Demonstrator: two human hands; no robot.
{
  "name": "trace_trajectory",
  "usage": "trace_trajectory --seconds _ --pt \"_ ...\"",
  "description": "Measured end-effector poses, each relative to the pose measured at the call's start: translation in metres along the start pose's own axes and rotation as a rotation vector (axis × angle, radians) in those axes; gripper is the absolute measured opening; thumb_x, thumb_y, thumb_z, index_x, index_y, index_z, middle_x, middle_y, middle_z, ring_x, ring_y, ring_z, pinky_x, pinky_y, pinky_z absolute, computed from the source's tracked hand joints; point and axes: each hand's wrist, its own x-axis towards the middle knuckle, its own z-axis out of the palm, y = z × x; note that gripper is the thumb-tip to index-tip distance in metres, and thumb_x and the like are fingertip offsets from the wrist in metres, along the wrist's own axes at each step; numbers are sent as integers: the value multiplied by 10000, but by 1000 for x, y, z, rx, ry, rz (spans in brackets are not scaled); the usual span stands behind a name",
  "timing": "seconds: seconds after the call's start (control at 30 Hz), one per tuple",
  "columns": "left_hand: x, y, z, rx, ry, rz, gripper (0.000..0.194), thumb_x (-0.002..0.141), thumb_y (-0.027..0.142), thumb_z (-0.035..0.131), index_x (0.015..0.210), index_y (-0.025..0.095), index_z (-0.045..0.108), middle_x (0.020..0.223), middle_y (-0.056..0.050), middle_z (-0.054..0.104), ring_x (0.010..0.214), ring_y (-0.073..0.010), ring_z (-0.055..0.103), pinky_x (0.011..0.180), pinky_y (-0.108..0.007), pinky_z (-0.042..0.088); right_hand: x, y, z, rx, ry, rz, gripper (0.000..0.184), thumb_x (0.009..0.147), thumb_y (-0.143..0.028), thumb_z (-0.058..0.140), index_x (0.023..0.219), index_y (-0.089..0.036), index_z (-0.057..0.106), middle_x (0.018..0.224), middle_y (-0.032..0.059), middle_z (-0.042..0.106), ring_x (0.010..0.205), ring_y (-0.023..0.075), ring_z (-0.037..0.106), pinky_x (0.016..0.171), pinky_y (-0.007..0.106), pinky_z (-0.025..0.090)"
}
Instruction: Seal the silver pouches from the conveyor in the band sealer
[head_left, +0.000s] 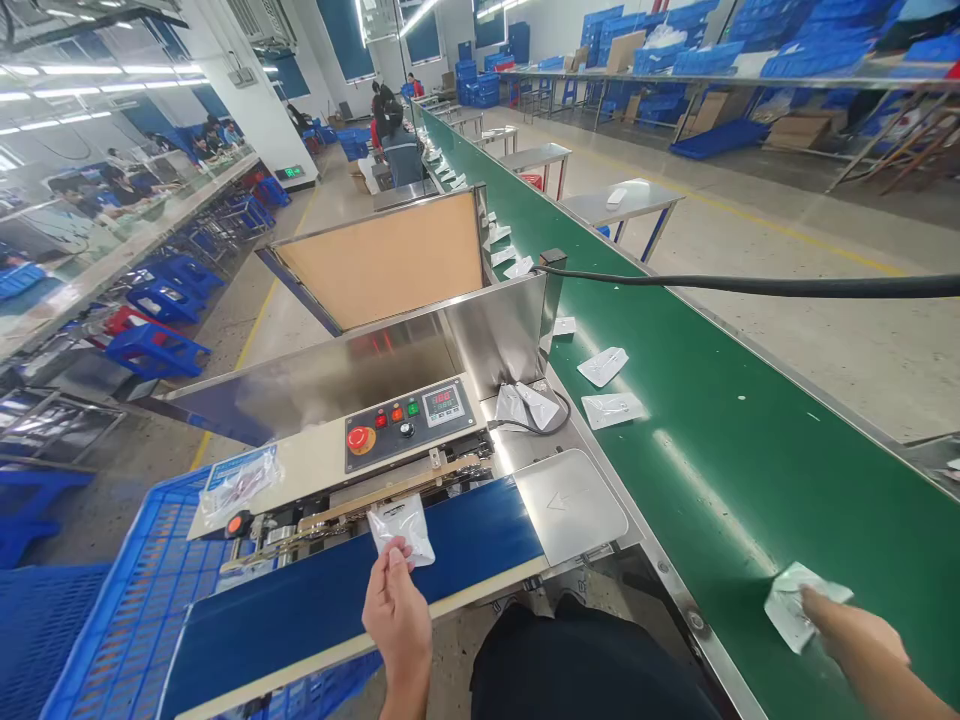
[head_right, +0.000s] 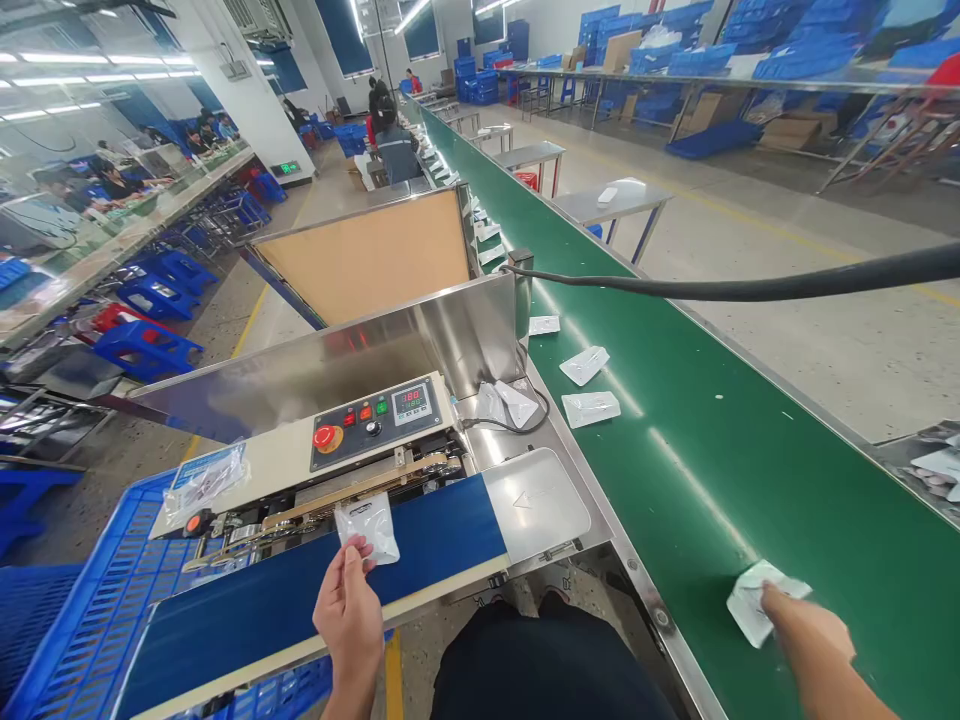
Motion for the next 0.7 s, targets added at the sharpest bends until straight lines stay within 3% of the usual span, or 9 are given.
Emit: trace_trajectory --seconds 0.07,0.13,0.23,0.3,0.37,0.4,0.5,0.6,0.7 --pt "-7 7 16 -5 -81 39 597 896 686 710 1105 138 821 1081 -153 830 967 -305 787 870 -422 646 -3 -4 -3 44 -89 60 344 683 -367 686 455 -317 433 665 182 620 868 456 739 611 514 487" --pt "-17 16 38 3 -196 99 577 923 678 687 1071 137 826 1057 -156 833 971 -307 791 887 -434 651 -19 -29 -7 146 -96 -20 400 765 -435 639 470 -321 394 596 148 581 854 445 725 670 519 501" --pt "-42 32 78 47 -481 280 469 992 594 648 1032 167 840 1059 -146 836 1011 -306 793 947 -448 645 -70 -84 -17 341 1 -279 354 829 -566 604 616 -294 530 617 125 622 787 397 697 729 507 533" --pt "-61 43 103 68 -683 437 397 1023 524 629 1075 196 847 1122 -138 837 1074 -305 789 1004 -454 631 -119 -121 -25 502 2 -531 403 879 -633 591 795 -245 658 793 135 723 845 358 711 805 483 562" --pt "-77 53 124 60 -811 559 375 1033 486 628 1194 215 830 1238 -137 820 1176 -312 769 1068 -460 607 -169 -150 -31 659 -104 -852 429 950 -616 592 1048 -222 732 1118 157 775 1066 354 721 981 480 560" --pt "-82 56 131 47 -842 588 384 1035 479 628 1248 219 814 1280 -138 809 1206 -312 760 1083 -453 599 -191 -162 -33 707 -184 -982 410 959 -595 615 1083 -226 741 1165 148 774 1105 340 718 1023 467 556" --pt "-87 59 140 15 -800 523 403 1067 489 576 1249 215 809 1244 -133 820 1138 -295 779 1008 -394 617 -238 -183 -37 774 -521 -1162 363 973 -561 653 1067 -230 770 1072 103 792 1012 263 730 975 383 585" --pt "-82 53 132 25 -683 360 470 1088 532 514 1130 194 838 1098 -124 843 990 -275 788 875 -341 615 -259 -191 -35 885 -846 -1029 457 981 -625 634 1123 -215 778 1032 96 796 917 227 730 860 336 603" --pt "-78 44 120 6 -603 231 515 1057 591 546 1138 173 836 1088 -137 841 985 -290 775 854 -342 605 -266 -193 -29 879 -1033 -923 490 937 -658 691 1089 -203 791 964 88 790 835 216 707 774 325 586"
